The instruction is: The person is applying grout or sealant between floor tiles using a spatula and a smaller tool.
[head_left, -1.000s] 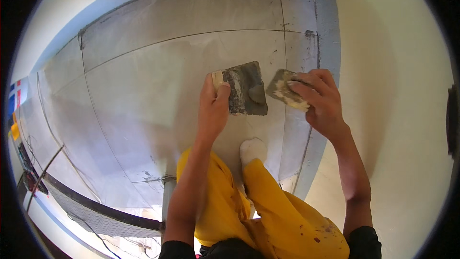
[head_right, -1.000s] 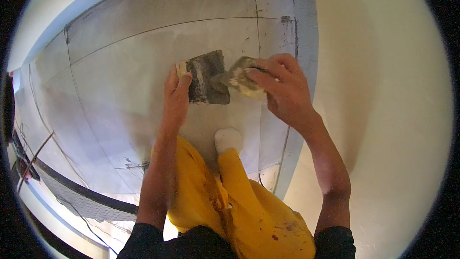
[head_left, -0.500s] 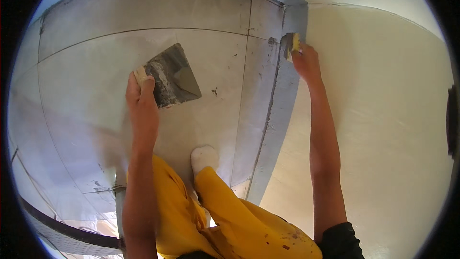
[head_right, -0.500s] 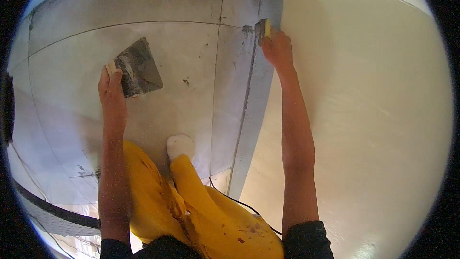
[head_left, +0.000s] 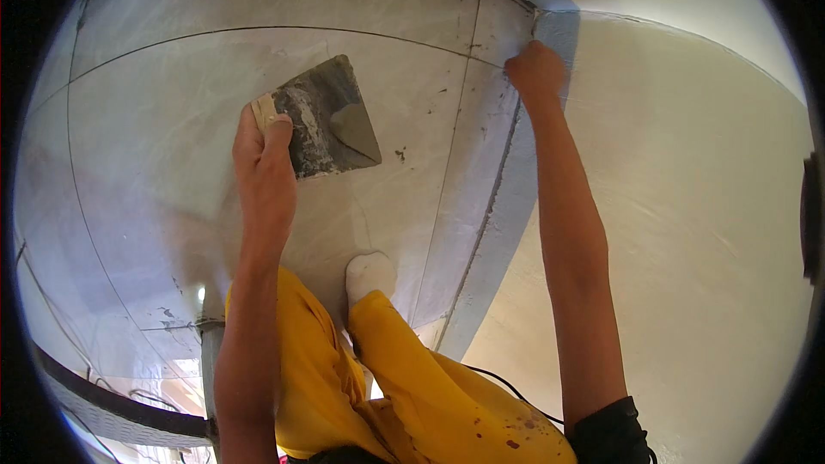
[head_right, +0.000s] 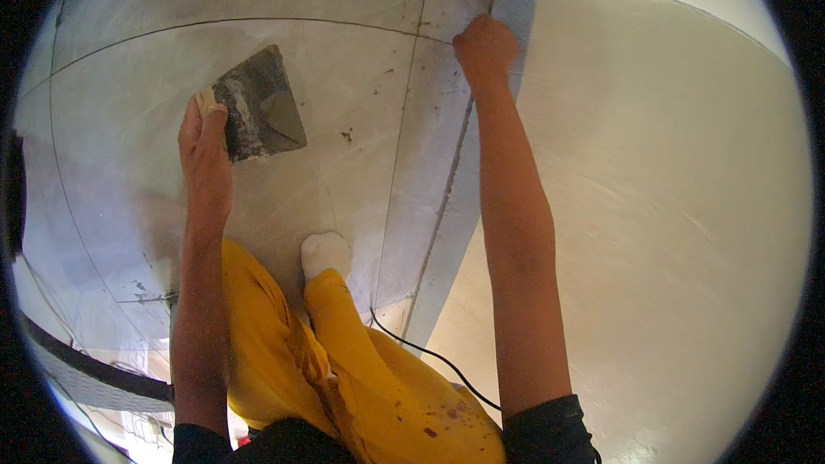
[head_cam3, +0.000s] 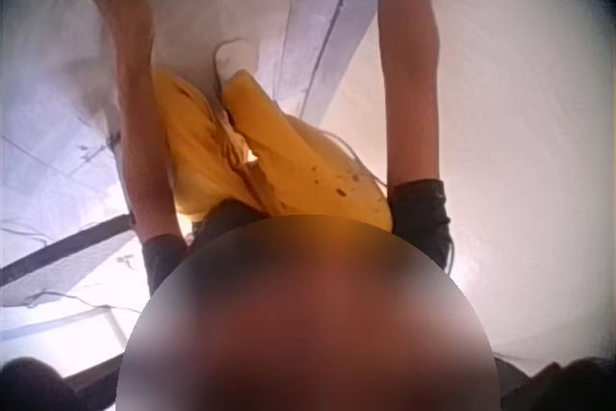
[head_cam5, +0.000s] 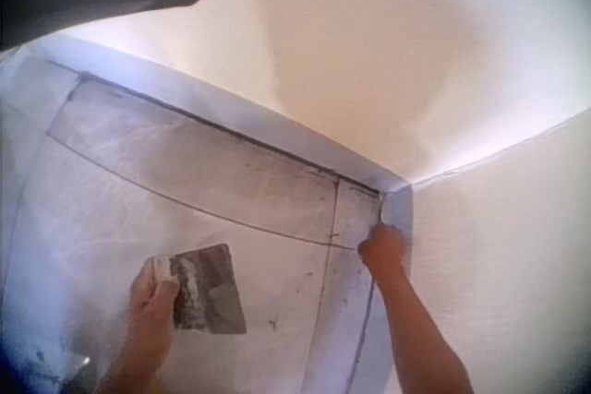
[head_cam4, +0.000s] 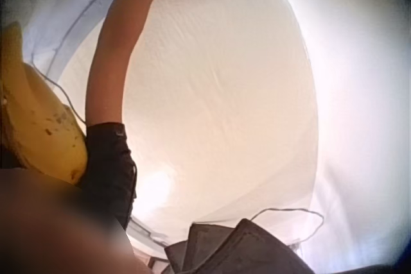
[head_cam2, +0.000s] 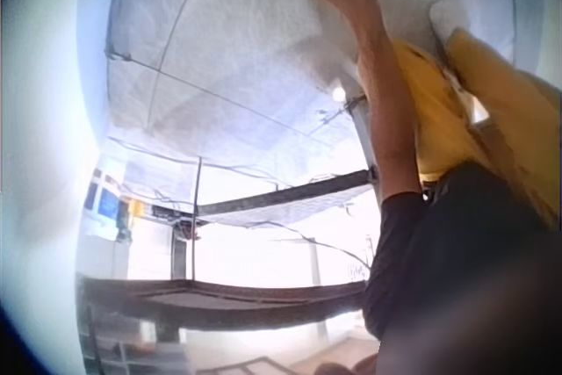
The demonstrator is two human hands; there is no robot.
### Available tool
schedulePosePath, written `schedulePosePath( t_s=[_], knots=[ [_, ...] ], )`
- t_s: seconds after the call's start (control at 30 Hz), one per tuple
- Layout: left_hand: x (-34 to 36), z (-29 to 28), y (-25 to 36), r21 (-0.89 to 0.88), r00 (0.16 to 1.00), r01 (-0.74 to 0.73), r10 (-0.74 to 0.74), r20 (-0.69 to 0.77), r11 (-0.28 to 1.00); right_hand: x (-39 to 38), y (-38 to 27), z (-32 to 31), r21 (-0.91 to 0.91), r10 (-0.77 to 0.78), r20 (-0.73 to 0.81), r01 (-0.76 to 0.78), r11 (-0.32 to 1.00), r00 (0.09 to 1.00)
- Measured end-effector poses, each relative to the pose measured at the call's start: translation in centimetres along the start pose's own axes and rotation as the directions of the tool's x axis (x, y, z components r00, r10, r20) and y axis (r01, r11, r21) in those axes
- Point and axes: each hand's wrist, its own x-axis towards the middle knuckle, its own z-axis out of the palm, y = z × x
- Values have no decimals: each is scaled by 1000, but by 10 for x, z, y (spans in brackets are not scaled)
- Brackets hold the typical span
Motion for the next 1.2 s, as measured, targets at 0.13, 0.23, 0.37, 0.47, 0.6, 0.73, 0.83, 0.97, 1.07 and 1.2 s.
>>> schedulePosePath(
  t_s=[0.13, 0.23, 0.37, 0.47, 0.6, 0.73, 0.83, 0.97, 1.07, 1.2],
  knots=[
    [0, 6, 1, -25, 999, 7, -6, 35, 1000, 17, 7, 37, -198, -112, -121, 86, 976, 986],
    [2, -7, 0, 56, 999, -18, 16, 32, 998, 22, -1, 12, -5, -30, 230, 32, 999, 973],
    [0, -7, -7, 57, 999, -8, 5, 53, 998, 19, 22, -22, 122, -153, 331, 118, 985, 931],
    [4, -5, -4, 121, 996, -50, 41, 74, 991, 18, 31, -29, -70, -68, -49, 64, 995, 996],
    [1, -5, -3, 161, 999, -8, 0, 52, 987, 29, 38, -10, -52, -317, -133, 312, 949, 939],
    [1, -4, -1, 120, 998, -30, 24, 53, 992, 3, 50, 9, -193, -420, -80, 399, 896, 904],
    [-3, 5, 6, -32, 1000, 0, 1, 30, 999, -25, 59, 17, -132, -414, -47, 405, 905, 909],
    [-1, -2, 0, -53, 991, 65, -58, 123, 996, -71, 66, 17, -64, -347, 58, 350, 935, 936],
    [-11, 13, 22, -126, 977, 198, -185, 105, 972, -106, 53, -15, 37, -344, 90, 342, 939, 935],
    [-15, -8, -28, 220, 931, -307, 244, 270, 926, -158, -11, -63, 657, -234, -103, 242, 714, 967]
  ],
)
